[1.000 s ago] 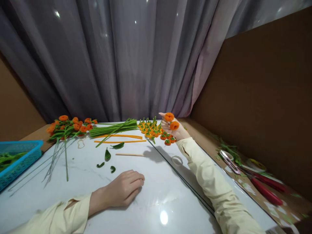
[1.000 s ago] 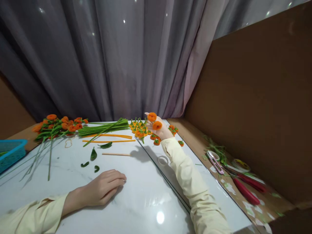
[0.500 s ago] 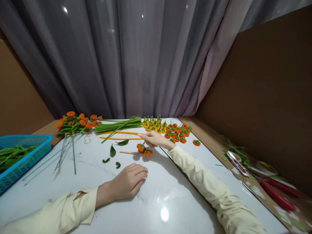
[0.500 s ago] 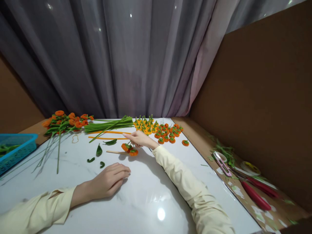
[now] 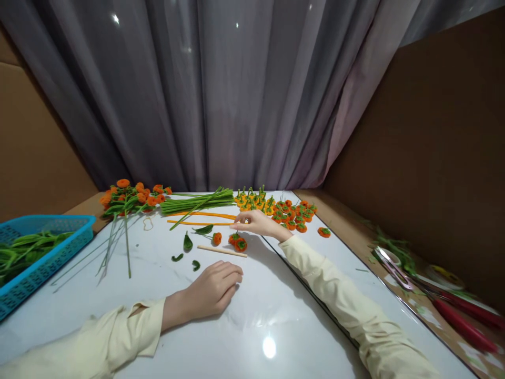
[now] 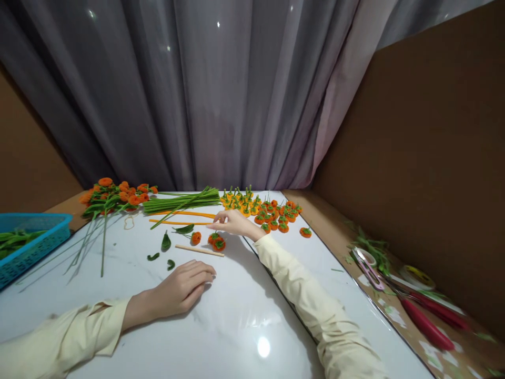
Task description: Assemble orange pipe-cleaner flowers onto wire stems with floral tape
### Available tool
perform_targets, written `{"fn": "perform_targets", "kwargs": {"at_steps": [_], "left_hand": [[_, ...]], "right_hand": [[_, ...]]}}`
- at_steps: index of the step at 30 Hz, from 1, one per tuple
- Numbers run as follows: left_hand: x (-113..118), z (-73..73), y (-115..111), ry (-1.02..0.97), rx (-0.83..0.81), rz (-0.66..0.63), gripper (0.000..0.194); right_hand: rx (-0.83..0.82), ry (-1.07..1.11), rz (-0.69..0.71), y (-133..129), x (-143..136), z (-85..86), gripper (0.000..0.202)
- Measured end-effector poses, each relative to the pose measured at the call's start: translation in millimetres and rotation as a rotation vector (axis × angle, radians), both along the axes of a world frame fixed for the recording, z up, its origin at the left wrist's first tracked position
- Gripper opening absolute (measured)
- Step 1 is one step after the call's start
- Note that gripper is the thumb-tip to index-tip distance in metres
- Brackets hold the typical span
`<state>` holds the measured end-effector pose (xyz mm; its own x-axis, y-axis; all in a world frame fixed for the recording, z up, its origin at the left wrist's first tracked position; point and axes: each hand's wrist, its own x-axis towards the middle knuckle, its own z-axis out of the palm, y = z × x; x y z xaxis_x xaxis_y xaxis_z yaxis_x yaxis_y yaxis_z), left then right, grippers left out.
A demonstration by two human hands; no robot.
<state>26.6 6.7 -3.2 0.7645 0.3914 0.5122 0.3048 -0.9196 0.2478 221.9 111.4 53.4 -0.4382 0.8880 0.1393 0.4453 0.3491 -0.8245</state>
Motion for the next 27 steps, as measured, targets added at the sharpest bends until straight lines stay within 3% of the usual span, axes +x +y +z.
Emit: {"fn": "perform_targets", "kwargs": {"at_steps": [3,7,10,14,18,22,27], "left_hand": [[1,-0.3,2,-0.056,-0.096,0.080,0.022],[1,-1.7,13,-0.300,-0.340,0.378,0.020],[0,-3.2,24,-0.492,-0.431,0.512,0.035],[-3,-4.8,30,-0.546,-0.456,0.460,0.049],[-5,-4.6,28,-0.527,-0.301,0.403,0.034],[-6,-1.7,28,-0.542,-0.178,0.360,0.024],[-7,0.2,28,-0.534,-0.197,0.408,0.020]], "right_hand": [[-0.112,0.021,0.052,1,-3,-6.4,0.018],[-0.298,0.178,0.039,6,1,-8.8,0.016],[-0.477,0.315,0.051,7,5,-5.3,0.013],[-0.729,0.386,0.134,0,-7,-9.2,0.014],[-0.891,0.398,0.215,-10,-25,-20.9,0.012],[-0.946,0.386,0.262,-11,-28,-24.6,0.007],[-0.913,0.335,0.300,-7,-20,-21.6,0.015]]}}
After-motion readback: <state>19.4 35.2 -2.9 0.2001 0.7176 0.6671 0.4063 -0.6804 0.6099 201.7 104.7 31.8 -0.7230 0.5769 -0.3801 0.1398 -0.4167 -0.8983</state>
